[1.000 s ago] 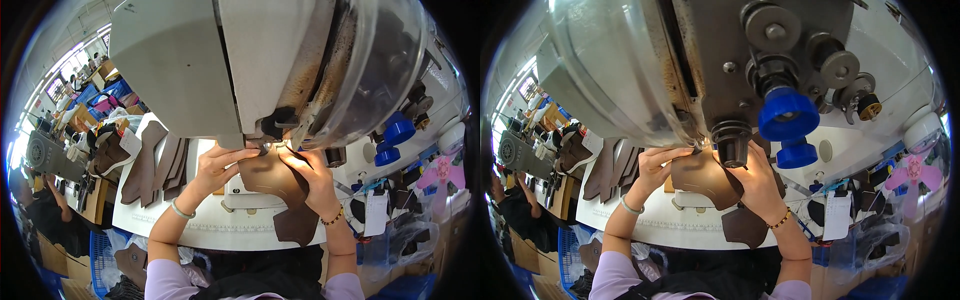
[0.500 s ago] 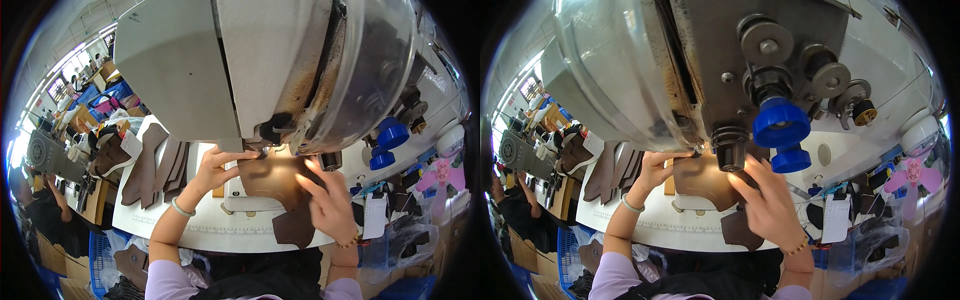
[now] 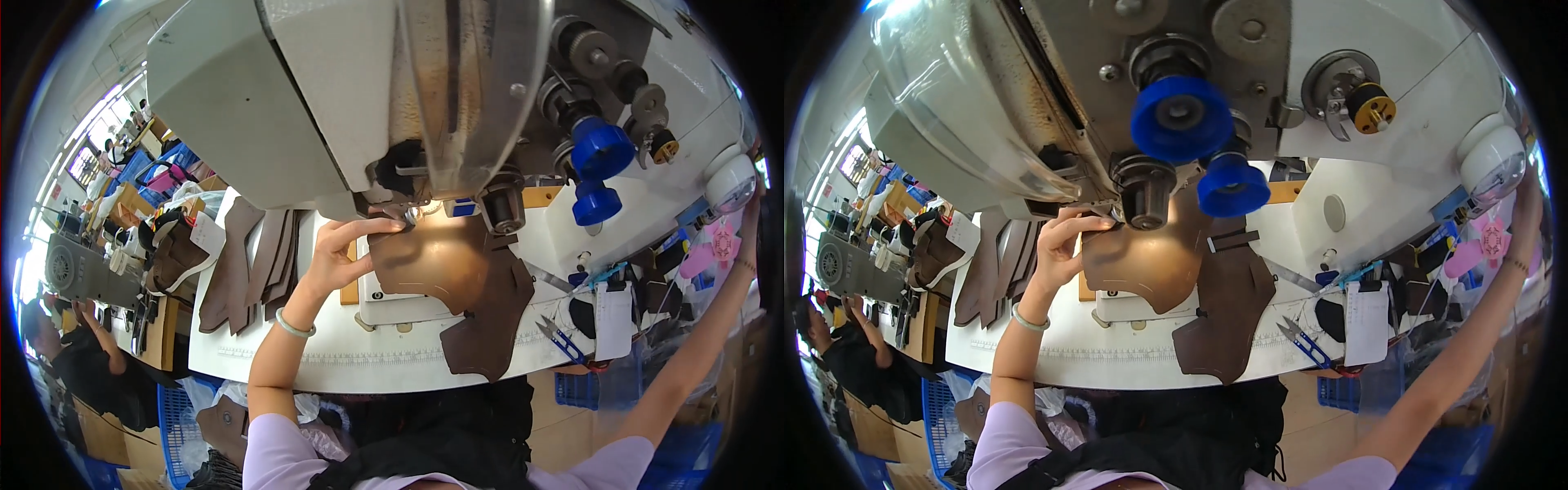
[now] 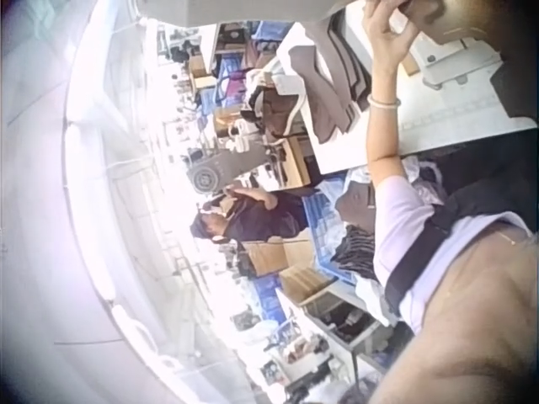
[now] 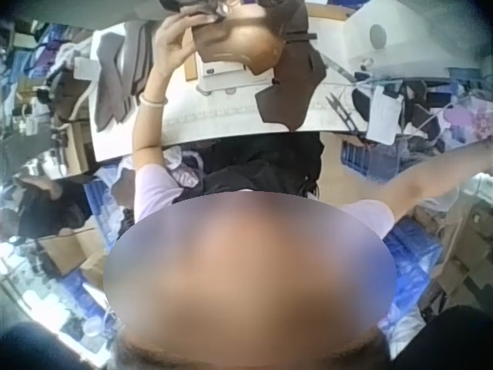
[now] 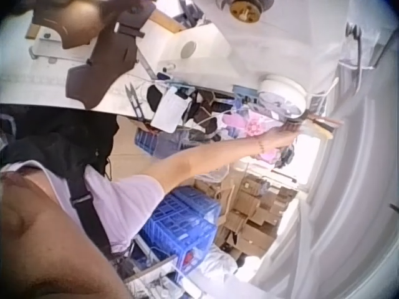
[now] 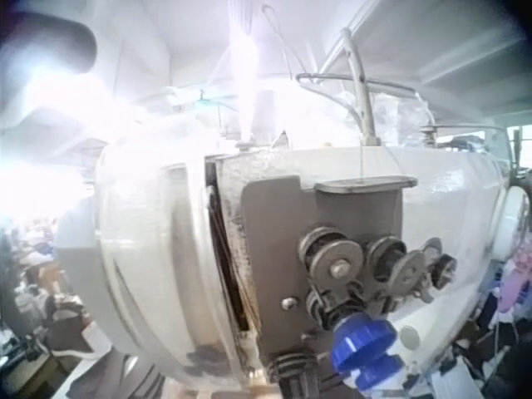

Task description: Using an industrial sewing machine to stitch together the leather components of shoe uppers.

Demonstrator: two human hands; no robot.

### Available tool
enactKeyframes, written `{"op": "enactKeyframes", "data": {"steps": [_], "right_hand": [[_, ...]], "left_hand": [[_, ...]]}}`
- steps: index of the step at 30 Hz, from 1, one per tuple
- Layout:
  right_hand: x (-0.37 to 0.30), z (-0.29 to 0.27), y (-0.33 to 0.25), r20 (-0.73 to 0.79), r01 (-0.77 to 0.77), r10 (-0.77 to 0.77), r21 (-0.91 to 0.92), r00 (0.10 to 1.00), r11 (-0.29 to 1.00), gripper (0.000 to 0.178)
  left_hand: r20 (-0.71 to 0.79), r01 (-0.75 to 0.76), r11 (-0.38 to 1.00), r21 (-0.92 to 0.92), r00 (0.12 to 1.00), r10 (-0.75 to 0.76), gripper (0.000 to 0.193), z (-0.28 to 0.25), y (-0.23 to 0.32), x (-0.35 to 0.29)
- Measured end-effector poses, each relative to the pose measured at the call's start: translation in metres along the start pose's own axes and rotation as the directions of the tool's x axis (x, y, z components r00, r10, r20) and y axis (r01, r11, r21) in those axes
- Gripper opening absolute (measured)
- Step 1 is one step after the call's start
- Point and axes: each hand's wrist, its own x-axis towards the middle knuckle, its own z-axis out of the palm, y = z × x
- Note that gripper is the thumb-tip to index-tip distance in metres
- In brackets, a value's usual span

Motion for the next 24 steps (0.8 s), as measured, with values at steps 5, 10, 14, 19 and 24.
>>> {"op": "enactKeyframes", "data": {"steps": [5,10,14,19,24], "right_hand": [[0.041,-0.005,0.045,0.104,-0.233,0.218,0.162,0.97,0.959,0.039],[0.042,0.001,0.05,0.085,-0.243,0.232,0.169,0.969,0.955,0.04],[0.04,0.005,0.052,0.07,-0.24,0.231,0.177,0.97,0.955,0.04],[0.037,0.008,0.054,0.059,-0.245,0.238,0.183,0.97,0.952,0.041],[0.038,0.011,0.055,0.056,-0.252,0.245,0.197,0.968,0.947,0.042]], "left_hand": [[-0.026,0.02,0.999,0.026,0.999,-0.019,0.03,0.001,0.004,-0.001],[-0.03,0.008,1.0,0.0,1.0,-0.008,0.031,0.0,0.003,0.001],[0.003,0.044,0.998,0.046,0.999,-0.044,0.043,-0.004,0.005,0.0],[0.03,0.055,0.997,0.047,0.998,-0.057,0.04,-0.005,0.004,0.002],[0.035,0.011,1.0,-0.01,0.999,-0.011,0.035,-0.006,0.003,0.003]]}}
